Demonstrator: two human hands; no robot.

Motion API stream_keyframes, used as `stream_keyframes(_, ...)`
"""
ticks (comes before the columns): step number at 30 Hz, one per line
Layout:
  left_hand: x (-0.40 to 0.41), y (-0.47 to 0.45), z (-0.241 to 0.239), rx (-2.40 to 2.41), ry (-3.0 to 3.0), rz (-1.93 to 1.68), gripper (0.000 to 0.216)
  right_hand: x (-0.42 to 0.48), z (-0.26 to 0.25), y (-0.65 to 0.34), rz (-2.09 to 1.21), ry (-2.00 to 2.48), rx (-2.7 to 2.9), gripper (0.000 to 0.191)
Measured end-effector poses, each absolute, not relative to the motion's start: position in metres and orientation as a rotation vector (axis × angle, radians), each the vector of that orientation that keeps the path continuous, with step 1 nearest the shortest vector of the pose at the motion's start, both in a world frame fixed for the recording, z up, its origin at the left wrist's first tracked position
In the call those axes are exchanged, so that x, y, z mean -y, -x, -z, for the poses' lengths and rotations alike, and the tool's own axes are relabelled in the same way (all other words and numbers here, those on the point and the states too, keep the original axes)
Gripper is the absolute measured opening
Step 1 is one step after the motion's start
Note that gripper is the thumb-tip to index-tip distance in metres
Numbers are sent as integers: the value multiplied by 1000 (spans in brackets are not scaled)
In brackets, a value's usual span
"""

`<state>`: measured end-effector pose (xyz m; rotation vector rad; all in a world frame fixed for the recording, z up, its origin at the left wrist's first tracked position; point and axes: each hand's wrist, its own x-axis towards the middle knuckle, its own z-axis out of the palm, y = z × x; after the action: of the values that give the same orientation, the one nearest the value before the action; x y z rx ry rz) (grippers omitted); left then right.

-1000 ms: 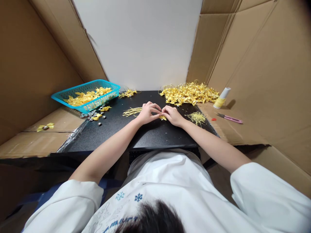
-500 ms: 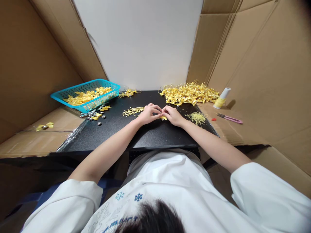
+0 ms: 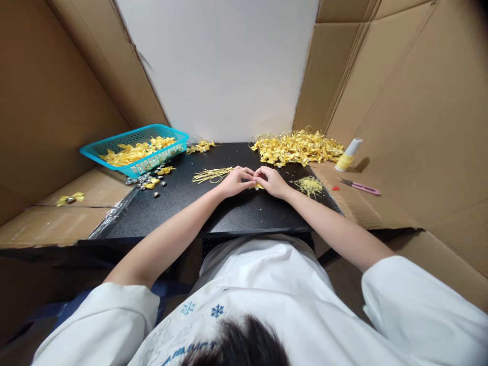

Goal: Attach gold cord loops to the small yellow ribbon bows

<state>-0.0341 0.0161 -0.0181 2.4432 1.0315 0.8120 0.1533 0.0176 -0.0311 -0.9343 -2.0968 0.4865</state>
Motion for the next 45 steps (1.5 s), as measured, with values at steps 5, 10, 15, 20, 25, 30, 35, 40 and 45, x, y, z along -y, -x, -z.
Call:
stream_keyframes(5, -19, 33, 20, -964, -2270, -879, 26, -19, 30, -152, -661, 955, 2003, 11)
stream_keyframes(10, -23, 34, 23, -951, -2130, -937, 31, -17, 26, -155, -640, 933, 1968, 16)
stream_keyframes(15, -24, 36, 24, -924, -2111, -948, 30, -7, 23, -159, -347, 927, 2072, 10)
stream_keyframes(20, -23, 36, 24, -928, -2129, -939, 33, -6, 26, -157, -246, 1068, 2119, 9)
stream_keyframes(25, -24, 37, 24, -926, -2166, -907, 38, -10, 30, -156, -276, 1105, 2135, 9)
stream_keyframes(30, -25, 38, 25, -885, -2198, -870, 39, -13, 33, -155, -298, 1132, 2128, 9)
stream_keyframes(35, -25, 37, 26, -905, -2200, -845, 32, -10, 32, -152, -246, 1176, 2139, 8)
stream_keyframes(40, -24, 36, 28, -939, -2105, -854, 23, -5, 28, -148, -125, 1186, 2189, 9)
stream_keyframes(45, -22, 34, 27, -1086, -1985, -915, 23, -5, 28, -147, -171, 1227, 2236, 9)
